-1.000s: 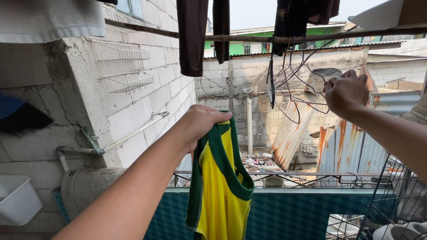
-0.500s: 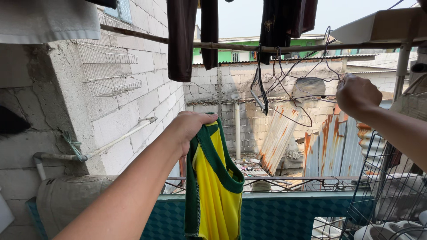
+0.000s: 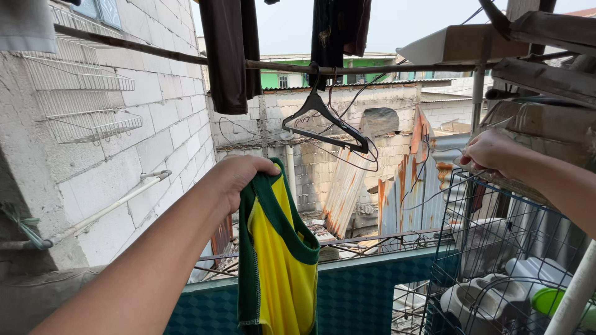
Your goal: The person hangs a yellow jacket on a clothesline using a long pole. They then retrieve a green and yellow shirt from a bucket, wring it out, and hang it on the line. Finally, they wring out a yellow t-shirt and hang it on the line as well.
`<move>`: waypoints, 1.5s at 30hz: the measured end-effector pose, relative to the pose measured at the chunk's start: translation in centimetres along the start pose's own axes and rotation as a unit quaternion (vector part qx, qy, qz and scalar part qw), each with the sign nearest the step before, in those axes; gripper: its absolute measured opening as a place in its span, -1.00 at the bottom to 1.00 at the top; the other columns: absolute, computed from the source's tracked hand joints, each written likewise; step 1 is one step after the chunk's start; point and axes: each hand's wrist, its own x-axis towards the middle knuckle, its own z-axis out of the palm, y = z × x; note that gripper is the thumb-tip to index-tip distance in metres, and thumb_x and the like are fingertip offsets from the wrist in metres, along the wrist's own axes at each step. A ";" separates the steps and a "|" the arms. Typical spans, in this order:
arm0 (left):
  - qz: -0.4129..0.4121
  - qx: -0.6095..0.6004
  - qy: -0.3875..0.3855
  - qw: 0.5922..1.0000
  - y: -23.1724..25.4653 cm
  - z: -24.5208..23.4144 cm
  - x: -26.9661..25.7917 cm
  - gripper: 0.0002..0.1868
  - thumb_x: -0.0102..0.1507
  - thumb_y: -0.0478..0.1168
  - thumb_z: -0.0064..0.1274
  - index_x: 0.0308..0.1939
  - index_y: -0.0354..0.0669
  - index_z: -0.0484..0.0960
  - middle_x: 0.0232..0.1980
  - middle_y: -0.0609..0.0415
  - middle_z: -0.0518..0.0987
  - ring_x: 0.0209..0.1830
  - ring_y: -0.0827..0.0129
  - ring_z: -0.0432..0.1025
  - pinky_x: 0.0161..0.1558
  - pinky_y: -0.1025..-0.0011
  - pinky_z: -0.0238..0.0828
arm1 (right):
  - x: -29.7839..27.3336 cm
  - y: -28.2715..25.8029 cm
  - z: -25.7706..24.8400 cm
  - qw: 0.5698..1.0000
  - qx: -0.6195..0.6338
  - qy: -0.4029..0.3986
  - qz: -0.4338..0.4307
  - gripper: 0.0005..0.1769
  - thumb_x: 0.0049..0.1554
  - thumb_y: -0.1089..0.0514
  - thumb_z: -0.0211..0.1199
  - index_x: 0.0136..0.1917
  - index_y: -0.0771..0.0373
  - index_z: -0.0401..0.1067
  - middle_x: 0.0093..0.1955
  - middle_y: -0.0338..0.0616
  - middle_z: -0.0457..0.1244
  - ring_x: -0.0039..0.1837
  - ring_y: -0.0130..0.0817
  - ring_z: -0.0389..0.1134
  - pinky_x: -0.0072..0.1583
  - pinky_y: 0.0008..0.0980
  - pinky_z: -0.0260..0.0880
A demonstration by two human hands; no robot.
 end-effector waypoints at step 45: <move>0.144 0.199 0.011 0.969 0.9 -18.4 -7.4 -0.89 0.13 -0.40 -0.06 -0.47 -0.35 0.55 -0.46 0.09 0.47 -0.50 0.42 0.29 -0.37 0.41 0.34 | -23.8 -20.3 9.5 0.782 0.476 -0.392 -0.086 -0.46 0.22 -0.26 -0.09 0.12 0.23 0.33 -0.34 -0.22 0.25 -0.06 -0.05 0.52 -0.23 -0.20 0.50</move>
